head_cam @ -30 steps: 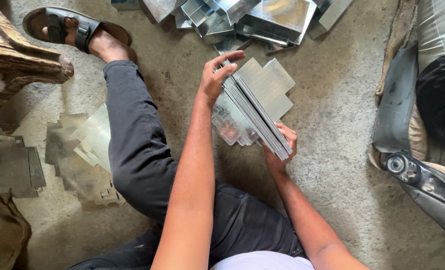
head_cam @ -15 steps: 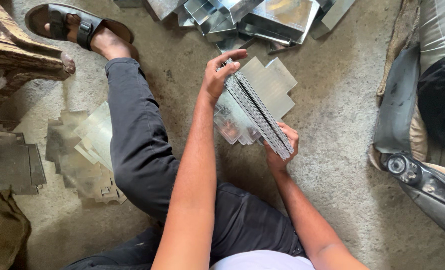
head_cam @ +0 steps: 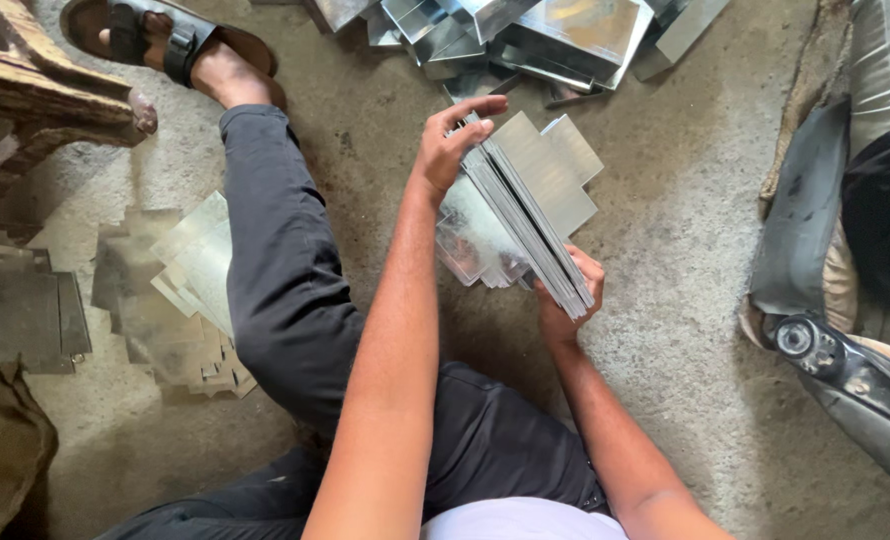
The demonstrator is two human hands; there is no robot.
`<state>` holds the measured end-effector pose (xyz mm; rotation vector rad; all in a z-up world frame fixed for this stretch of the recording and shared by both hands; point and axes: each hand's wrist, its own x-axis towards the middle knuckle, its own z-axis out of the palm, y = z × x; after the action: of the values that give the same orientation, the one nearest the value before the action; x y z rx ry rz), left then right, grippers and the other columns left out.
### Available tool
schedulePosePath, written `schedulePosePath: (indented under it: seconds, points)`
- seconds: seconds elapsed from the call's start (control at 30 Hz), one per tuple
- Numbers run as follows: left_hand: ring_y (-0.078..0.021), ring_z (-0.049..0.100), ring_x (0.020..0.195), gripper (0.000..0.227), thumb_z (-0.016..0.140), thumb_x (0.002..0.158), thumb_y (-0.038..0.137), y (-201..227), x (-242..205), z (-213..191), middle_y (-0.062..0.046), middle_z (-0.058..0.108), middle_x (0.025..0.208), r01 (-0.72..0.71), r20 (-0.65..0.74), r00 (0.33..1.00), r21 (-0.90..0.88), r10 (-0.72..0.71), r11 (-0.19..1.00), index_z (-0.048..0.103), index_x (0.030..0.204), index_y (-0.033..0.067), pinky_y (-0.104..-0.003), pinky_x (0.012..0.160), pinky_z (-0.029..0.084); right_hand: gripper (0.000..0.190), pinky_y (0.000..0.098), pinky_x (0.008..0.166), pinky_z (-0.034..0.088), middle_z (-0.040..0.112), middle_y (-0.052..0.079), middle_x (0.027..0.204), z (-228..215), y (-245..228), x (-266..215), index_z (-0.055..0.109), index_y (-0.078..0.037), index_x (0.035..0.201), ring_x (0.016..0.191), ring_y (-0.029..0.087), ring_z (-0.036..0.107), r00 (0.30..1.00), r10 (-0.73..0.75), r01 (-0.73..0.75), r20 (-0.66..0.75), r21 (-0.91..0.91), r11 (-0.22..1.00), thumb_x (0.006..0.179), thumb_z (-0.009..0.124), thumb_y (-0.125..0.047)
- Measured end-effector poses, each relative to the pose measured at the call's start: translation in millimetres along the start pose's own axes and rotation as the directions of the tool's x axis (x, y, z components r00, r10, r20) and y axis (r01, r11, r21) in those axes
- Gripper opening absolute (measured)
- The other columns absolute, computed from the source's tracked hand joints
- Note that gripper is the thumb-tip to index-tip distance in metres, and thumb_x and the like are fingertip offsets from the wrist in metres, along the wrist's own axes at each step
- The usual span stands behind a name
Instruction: The person sits on the floor and organizes a pile of flat, rectangular metal sheets. They pick up the sheets, align them, and stack them into a neat pile, occasionally moving the stack to a different spot on the floor.
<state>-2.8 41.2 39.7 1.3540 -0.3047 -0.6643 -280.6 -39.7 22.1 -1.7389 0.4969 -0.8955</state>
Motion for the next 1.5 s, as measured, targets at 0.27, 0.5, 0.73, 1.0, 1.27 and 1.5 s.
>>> schedulePosePath:
  seconds: [0.27,0.5,0.73,1.0,1.27,1.5]
  points:
    - [-0.024,0.069,0.117,0.052,0.065,0.08,0.026,-1,0,2,-0.014,0.075,0.125,0.017,-0.026,1.0,0.028,-0.017,0.999,0.073,0.125,0.0017,-0.036,0.105,0.052,0.057,0.0416,0.109,0.049,0.063,0.013,0.127,-3,7,-4,0.054,-0.003,0.125,0.121,0.025,0.06,1.0,-0.009,0.009,-0.008,-0.042,0.999,0.092,0.084,-0.04]
    - [-0.0237,0.069,0.117,0.05,0.065,0.082,0.024,-6,1,0,-0.015,0.075,0.126,0.001,-0.013,1.0,-0.007,-0.001,1.0,0.073,0.126,0.0004,-0.035,0.105,0.051,0.061,0.0418,0.108,0.049,0.062,0.014,0.128,-4,9,-5,0.054,-0.002,0.126,0.121,0.026,0.061,1.0,-0.004,0.003,-0.008,-0.067,0.998,0.092,0.082,-0.044]
    - [-0.0224,0.069,0.112,0.048,0.065,0.084,0.023,-9,1,1,-0.015,0.075,0.125,0.007,-0.019,1.0,-0.017,-0.008,1.0,0.073,0.125,-0.0001,-0.033,0.102,0.052,0.063,0.0422,0.107,0.05,0.063,0.014,0.127,-4,6,-3,0.057,0.0,0.125,0.12,0.027,0.062,0.999,-0.048,0.046,-0.007,-0.149,0.988,0.093,0.078,-0.05]
    - [-0.0223,0.071,0.112,0.05,0.065,0.081,0.025,-8,1,2,-0.014,0.075,0.124,-0.002,-0.031,1.0,0.001,0.002,1.0,0.074,0.124,0.0006,-0.034,0.101,0.054,0.063,0.0431,0.107,0.049,0.063,0.015,0.128,-4,7,-2,0.056,0.001,0.125,0.12,0.028,0.061,0.999,-0.048,0.047,-0.007,-0.133,0.99,0.095,0.079,-0.049]
    - [-0.0213,0.071,0.108,0.049,0.065,0.082,0.024,-9,1,3,-0.014,0.076,0.122,-0.007,-0.03,1.0,-0.019,0.007,1.0,0.074,0.123,-0.0001,-0.034,0.099,0.055,0.064,0.0426,0.108,0.048,0.062,0.015,0.128,-6,11,-6,0.057,0.002,0.127,0.121,0.028,0.06,0.999,-0.032,0.031,-0.004,-0.15,0.988,0.094,0.079,-0.049]
    - [-0.0203,0.071,0.103,0.048,0.065,0.082,0.024,-8,1,3,-0.014,0.076,0.122,0.008,-0.031,0.999,-0.038,-0.009,0.999,0.074,0.123,-0.0005,-0.033,0.095,0.057,0.065,0.0424,0.108,0.048,0.063,0.014,0.128,-7,13,-7,0.057,0.002,0.127,0.121,0.027,0.061,0.999,-0.032,0.031,-0.01,-0.151,0.988,0.094,0.079,-0.05]
